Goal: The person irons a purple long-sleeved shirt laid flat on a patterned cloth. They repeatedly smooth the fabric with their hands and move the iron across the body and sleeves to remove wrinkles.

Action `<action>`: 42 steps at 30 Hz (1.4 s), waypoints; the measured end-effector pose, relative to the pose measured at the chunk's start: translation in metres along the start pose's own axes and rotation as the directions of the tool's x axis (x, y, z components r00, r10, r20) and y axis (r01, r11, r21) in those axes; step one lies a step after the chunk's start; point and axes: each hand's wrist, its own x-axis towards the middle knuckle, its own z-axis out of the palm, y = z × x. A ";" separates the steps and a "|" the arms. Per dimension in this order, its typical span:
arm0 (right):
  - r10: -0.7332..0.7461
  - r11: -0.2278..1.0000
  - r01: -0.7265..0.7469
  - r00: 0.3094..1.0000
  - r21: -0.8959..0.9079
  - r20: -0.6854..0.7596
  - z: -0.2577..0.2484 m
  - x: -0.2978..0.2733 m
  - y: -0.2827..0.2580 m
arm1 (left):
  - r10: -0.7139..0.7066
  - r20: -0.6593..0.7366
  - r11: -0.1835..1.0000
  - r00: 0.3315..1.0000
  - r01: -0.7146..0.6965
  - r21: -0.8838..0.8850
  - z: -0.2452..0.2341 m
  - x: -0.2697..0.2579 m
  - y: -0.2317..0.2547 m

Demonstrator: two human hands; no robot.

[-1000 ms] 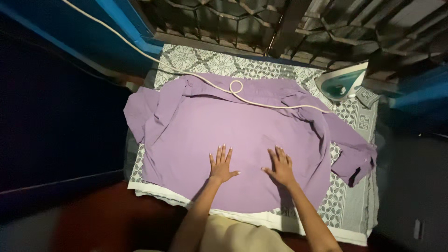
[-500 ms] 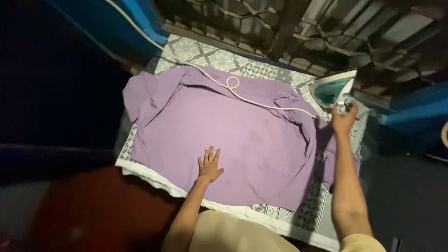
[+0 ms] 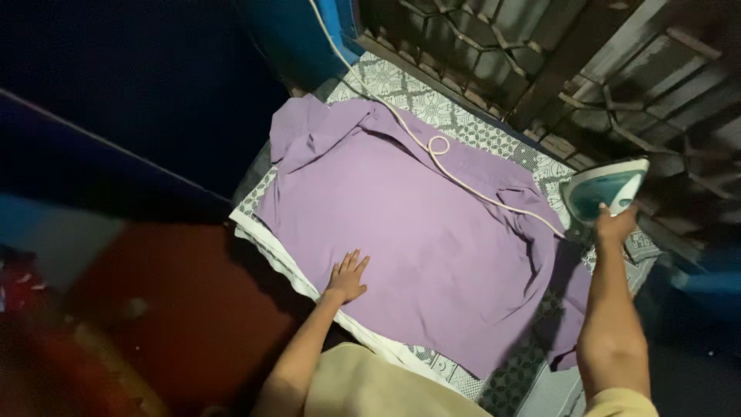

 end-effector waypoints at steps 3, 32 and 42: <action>-0.124 0.992 0.124 0.991 -0.005 0.045 -0.015 -0.005 -0.037 | -0.017 0.003 0.999 1.000 0.017 -0.038 0.006 0.007 -0.007; -0.324 0.087 0.995 0.064 -0.038 0.944 0.028 -0.230 -0.189 | 0.344 -0.119 0.922 0.931 -0.311 0.231 0.000 0.029 -0.057; -0.235 0.105 0.983 0.170 -0.149 0.957 0.037 -0.230 -0.195 | 0.493 -0.161 0.803 0.855 -0.377 0.461 -0.006 0.041 -0.079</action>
